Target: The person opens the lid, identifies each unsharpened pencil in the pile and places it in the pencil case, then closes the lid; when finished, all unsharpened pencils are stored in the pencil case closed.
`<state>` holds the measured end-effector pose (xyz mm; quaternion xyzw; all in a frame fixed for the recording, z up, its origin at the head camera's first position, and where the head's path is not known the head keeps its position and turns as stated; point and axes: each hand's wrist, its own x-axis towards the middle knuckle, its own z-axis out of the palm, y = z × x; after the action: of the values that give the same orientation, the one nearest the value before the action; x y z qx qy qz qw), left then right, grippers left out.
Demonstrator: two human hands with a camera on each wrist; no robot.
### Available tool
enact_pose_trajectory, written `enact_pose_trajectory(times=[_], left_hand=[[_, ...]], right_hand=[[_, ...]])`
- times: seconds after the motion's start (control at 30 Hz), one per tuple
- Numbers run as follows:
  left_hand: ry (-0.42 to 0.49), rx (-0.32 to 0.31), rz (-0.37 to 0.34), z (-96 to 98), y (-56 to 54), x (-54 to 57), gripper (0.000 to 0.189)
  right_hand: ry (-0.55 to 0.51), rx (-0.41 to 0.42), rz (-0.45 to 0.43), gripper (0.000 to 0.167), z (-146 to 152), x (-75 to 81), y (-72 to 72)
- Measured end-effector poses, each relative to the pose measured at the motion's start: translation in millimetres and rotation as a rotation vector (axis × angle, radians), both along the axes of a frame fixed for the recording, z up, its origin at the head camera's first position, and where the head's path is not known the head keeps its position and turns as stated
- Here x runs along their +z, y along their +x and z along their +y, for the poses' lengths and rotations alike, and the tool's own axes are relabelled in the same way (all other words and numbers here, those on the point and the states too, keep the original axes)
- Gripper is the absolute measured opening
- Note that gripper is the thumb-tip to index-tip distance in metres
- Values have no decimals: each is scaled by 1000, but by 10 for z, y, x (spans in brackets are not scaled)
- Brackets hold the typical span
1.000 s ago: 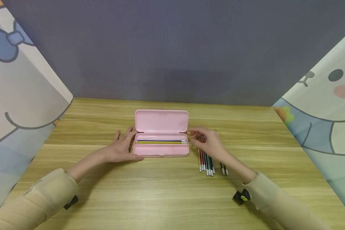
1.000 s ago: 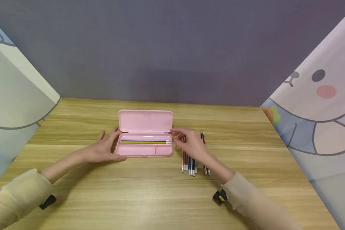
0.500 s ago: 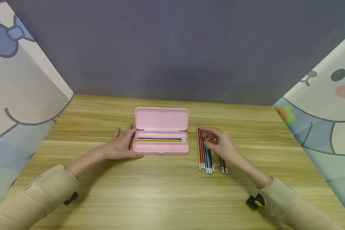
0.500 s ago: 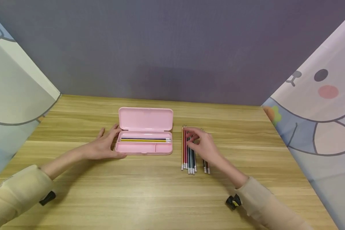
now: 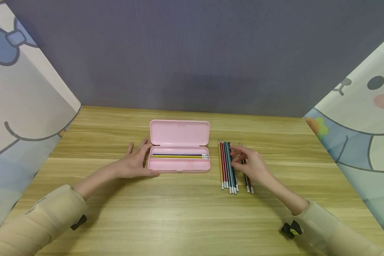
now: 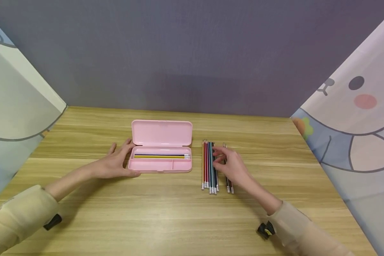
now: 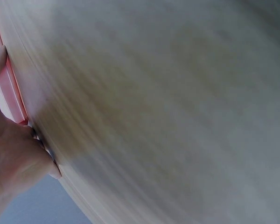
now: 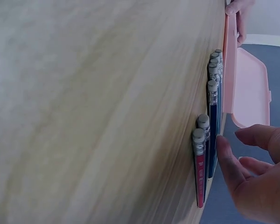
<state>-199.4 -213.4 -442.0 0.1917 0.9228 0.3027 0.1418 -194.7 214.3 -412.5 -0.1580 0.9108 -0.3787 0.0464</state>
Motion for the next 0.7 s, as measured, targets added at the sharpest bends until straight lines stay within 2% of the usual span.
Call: enact_pose_trajectory(times=[0.3,0.7], left_hand=[[6,1,1,4,8,-2,98],[5,2,-2,3,8,2,97]], right_hand=[[25,-30,-42,58,32,8,19],[48,-71,-51,54,14,36,23]])
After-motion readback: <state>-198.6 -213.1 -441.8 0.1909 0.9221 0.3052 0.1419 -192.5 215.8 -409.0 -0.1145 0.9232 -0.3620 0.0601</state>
